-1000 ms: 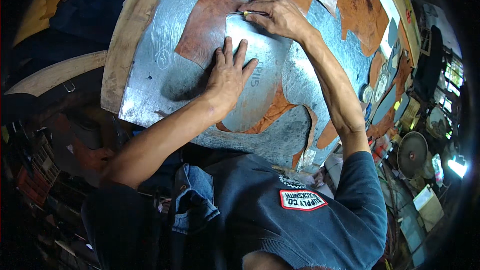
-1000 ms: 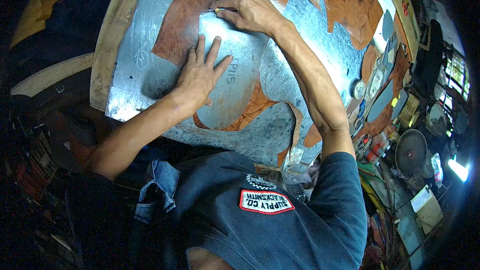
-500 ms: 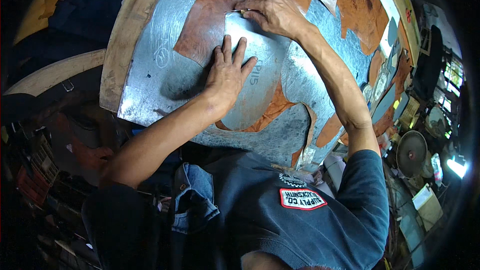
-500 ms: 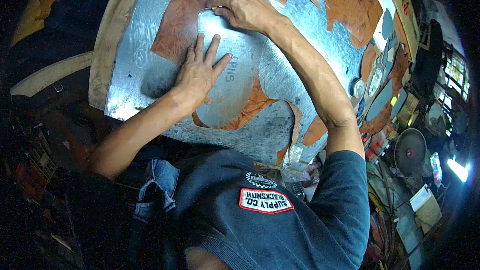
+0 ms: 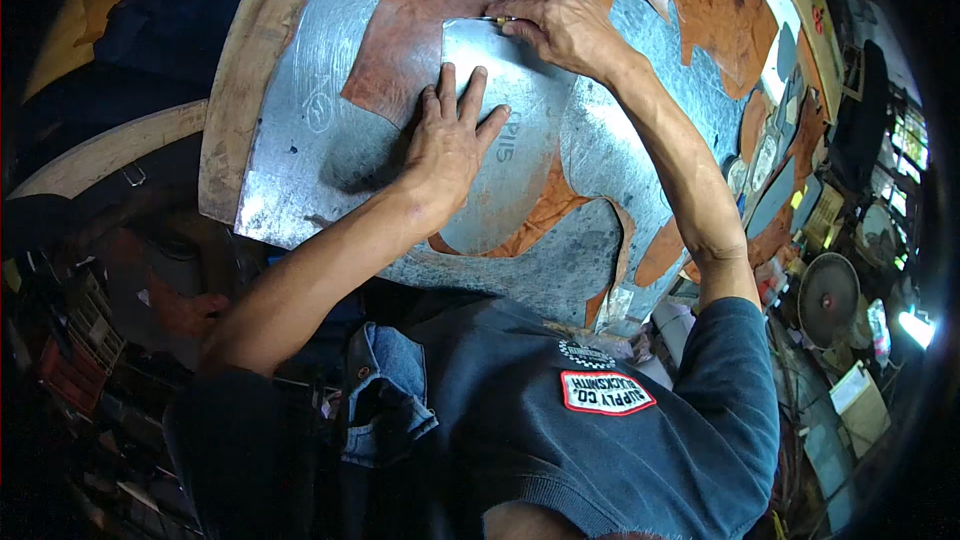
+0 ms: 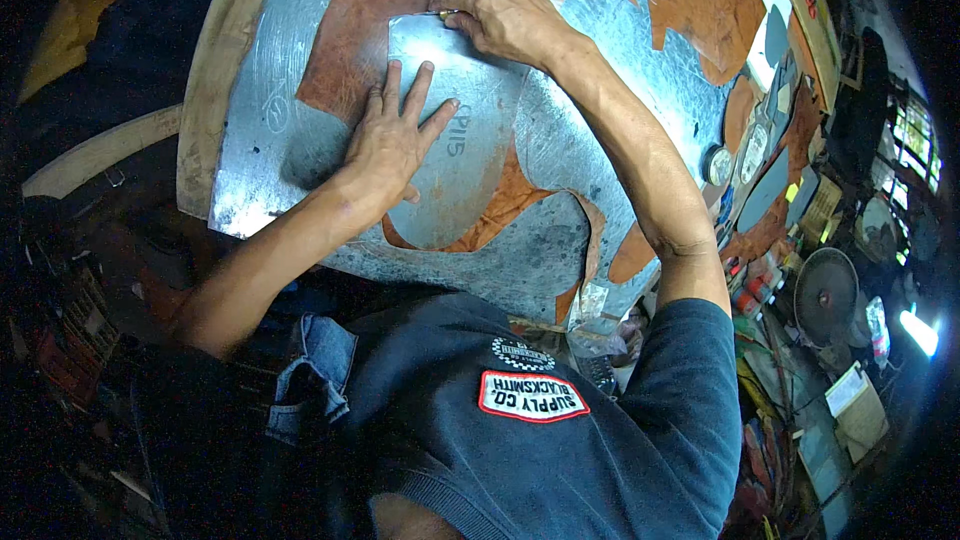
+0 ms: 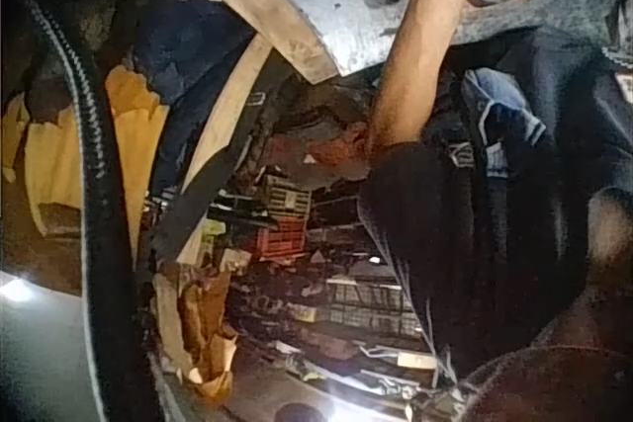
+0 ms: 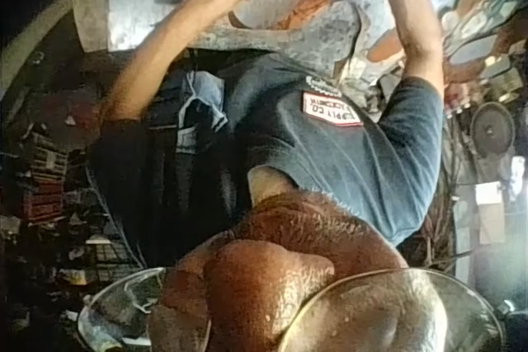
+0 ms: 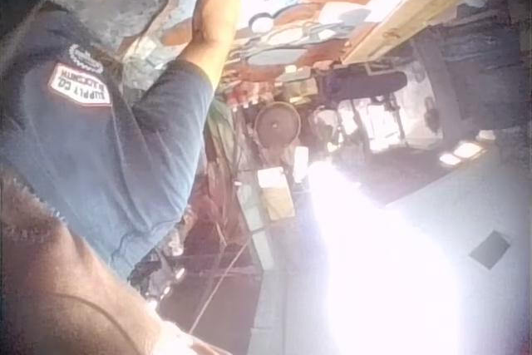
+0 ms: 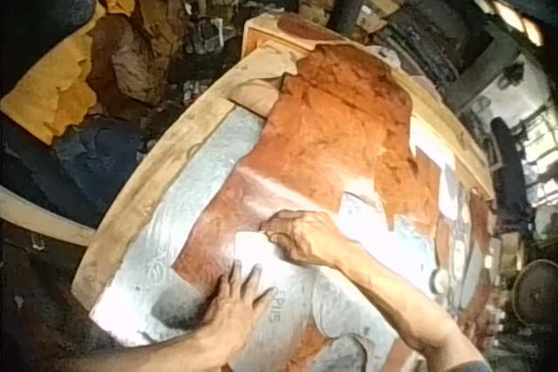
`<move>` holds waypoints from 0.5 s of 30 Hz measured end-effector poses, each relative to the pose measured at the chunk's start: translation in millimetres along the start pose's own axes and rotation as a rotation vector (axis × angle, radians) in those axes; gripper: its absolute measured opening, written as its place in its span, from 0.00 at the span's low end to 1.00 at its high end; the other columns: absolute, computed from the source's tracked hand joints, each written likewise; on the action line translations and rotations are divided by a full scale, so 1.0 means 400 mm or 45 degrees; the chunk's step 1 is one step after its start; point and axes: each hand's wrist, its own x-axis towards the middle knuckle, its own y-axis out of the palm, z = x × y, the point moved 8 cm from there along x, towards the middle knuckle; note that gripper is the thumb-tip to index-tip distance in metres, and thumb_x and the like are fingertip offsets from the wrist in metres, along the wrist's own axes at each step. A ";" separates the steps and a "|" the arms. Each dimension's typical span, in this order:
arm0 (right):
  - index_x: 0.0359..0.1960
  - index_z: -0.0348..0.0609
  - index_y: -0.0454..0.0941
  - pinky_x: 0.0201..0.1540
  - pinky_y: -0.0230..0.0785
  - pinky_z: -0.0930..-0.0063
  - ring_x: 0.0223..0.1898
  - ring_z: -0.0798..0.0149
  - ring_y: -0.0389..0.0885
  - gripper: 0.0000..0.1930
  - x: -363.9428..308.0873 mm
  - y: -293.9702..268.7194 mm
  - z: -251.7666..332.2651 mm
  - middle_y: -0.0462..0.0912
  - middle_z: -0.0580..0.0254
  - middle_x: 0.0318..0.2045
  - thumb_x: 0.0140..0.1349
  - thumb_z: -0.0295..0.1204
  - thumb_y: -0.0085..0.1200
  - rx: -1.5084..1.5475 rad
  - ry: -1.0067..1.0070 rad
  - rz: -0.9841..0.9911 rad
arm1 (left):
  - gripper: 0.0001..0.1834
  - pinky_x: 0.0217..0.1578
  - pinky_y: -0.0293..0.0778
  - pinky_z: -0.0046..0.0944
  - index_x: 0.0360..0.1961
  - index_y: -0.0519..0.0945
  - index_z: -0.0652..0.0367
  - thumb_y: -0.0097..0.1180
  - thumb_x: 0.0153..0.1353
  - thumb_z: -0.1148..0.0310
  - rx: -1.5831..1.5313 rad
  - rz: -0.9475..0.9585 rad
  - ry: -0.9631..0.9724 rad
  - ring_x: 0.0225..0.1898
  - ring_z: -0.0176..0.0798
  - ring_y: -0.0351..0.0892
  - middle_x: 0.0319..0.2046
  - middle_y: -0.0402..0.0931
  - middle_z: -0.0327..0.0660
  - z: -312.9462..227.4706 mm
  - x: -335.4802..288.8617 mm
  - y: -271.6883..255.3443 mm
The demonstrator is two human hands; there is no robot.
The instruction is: Tracing and cutting pieces from a large sheet of brown leather using metal templates and a knife.
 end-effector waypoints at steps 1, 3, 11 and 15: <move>0.49 0.50 0.81 0.48 0.75 0.62 0.47 0.53 0.81 0.13 -0.011 -0.003 -0.003 0.82 0.62 0.47 0.66 0.35 0.51 -0.002 0.008 -0.001 | 0.65 0.65 0.55 0.58 0.74 0.51 0.44 0.75 0.35 0.43 0.002 -0.001 0.007 0.71 0.73 0.38 0.73 0.34 0.60 0.000 0.000 -0.006; 0.50 0.50 0.81 0.48 0.75 0.61 0.46 0.52 0.81 0.13 -0.038 -0.013 -0.010 0.82 0.62 0.46 0.66 0.34 0.51 -0.054 0.083 0.007 | 0.66 0.65 0.56 0.58 0.74 0.51 0.44 0.75 0.34 0.43 -0.022 0.077 0.029 0.71 0.73 0.38 0.73 0.34 0.60 -0.001 -0.002 -0.007; 0.49 0.54 0.82 0.45 0.76 0.62 0.44 0.55 0.83 0.13 -0.156 -0.049 -0.080 0.83 0.65 0.44 0.65 0.36 0.52 -0.115 0.235 0.029 | 0.65 0.65 0.56 0.59 0.73 0.53 0.45 0.77 0.34 0.45 -0.064 0.050 0.026 0.71 0.73 0.38 0.73 0.35 0.59 -0.005 -0.001 -0.017; 0.49 0.54 0.82 0.46 0.76 0.61 0.44 0.55 0.82 0.13 -0.215 -0.056 -0.123 0.83 0.64 0.44 0.65 0.37 0.52 -0.155 0.304 0.057 | 0.65 0.65 0.56 0.61 0.73 0.54 0.46 0.78 0.33 0.49 -0.124 0.081 0.009 0.71 0.73 0.38 0.72 0.35 0.60 -0.005 0.005 -0.020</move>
